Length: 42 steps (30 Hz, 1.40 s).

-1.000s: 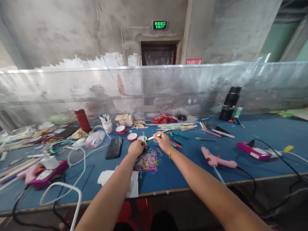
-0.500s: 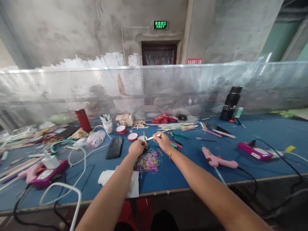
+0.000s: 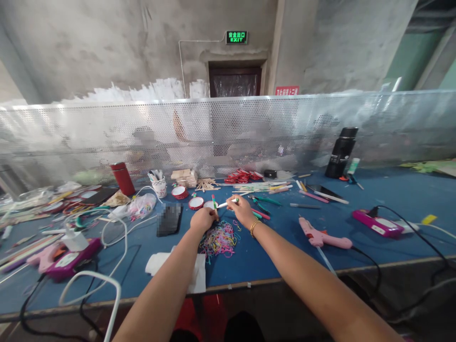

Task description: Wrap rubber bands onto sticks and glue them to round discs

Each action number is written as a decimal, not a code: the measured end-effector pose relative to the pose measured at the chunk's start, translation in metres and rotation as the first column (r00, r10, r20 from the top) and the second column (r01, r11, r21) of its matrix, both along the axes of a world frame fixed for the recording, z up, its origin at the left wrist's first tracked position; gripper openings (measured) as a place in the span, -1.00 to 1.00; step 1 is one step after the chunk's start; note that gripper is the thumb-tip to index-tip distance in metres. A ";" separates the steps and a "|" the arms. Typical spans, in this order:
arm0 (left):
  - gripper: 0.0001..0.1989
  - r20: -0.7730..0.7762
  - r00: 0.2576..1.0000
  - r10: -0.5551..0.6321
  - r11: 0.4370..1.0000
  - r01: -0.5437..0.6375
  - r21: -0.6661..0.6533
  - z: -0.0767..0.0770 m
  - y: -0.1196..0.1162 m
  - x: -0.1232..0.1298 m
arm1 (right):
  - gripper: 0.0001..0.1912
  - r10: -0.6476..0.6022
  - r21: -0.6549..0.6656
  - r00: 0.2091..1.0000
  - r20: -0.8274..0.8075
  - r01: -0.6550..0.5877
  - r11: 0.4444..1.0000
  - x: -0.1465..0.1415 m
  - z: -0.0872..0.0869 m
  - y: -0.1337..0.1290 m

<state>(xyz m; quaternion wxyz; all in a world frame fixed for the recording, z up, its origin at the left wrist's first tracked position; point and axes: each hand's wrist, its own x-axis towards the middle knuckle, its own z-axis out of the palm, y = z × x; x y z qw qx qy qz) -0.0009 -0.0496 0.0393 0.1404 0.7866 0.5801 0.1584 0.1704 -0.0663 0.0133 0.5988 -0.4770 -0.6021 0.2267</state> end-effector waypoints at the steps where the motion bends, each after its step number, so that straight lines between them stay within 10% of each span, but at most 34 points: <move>1: -0.80 -0.002 1.000 -0.001 1.000 0.001 0.002 0.000 0.000 0.000 | -0.80 -0.009 0.002 1.000 0.005 0.009 1.000 0.000 0.000 0.000; 42: -0.81 -0.013 1.000 -0.004 1.000 0.004 -0.007 0.000 0.001 0.001 | -0.77 0.030 0.026 1.000 -0.001 -0.030 0.999 -0.002 -0.001 0.002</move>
